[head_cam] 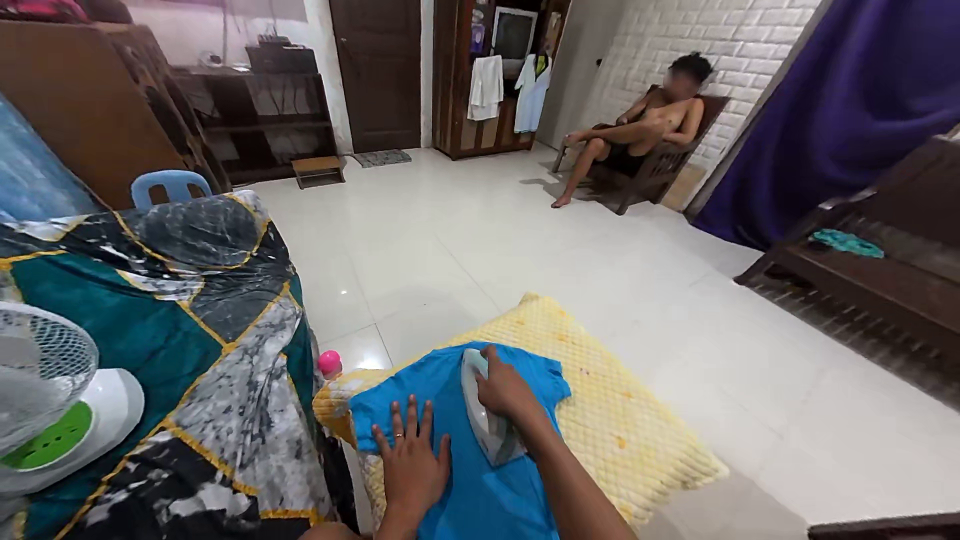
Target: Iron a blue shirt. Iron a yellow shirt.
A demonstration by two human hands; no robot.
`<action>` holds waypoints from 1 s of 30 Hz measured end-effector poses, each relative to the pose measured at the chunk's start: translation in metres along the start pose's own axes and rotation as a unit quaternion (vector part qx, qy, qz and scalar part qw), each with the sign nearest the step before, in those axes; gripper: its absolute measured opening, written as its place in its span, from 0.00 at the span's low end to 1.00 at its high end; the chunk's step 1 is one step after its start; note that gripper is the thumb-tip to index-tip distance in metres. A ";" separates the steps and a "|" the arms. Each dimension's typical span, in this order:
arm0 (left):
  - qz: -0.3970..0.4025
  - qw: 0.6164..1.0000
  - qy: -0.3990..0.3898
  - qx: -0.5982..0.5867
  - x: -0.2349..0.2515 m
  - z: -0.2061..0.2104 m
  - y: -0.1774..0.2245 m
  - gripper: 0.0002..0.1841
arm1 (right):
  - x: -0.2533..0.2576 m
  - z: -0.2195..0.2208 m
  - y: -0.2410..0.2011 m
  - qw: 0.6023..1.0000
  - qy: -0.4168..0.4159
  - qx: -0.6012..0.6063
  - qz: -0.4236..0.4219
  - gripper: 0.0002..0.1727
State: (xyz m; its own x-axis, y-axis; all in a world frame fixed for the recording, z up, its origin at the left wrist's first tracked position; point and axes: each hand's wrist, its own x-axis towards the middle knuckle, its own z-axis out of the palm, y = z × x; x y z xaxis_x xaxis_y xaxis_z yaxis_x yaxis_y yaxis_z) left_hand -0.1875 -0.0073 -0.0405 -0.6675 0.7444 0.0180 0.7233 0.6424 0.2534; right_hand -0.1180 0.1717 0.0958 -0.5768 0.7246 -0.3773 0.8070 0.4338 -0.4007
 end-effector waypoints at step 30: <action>-0.140 0.985 -0.019 -0.095 0.028 -0.020 -0.065 0.38 | -0.028 0.021 -0.021 0.997 -0.045 -0.043 -0.050 0.46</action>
State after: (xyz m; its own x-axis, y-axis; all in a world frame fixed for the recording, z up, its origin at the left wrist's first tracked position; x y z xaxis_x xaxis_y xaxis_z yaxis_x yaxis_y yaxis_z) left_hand -0.2571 -0.0317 -0.0371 -0.8270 0.5506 -0.1132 0.4621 0.7807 0.4207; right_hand -0.1218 0.1311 0.0974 -0.6614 0.6259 -0.4133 0.7500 0.5496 -0.3679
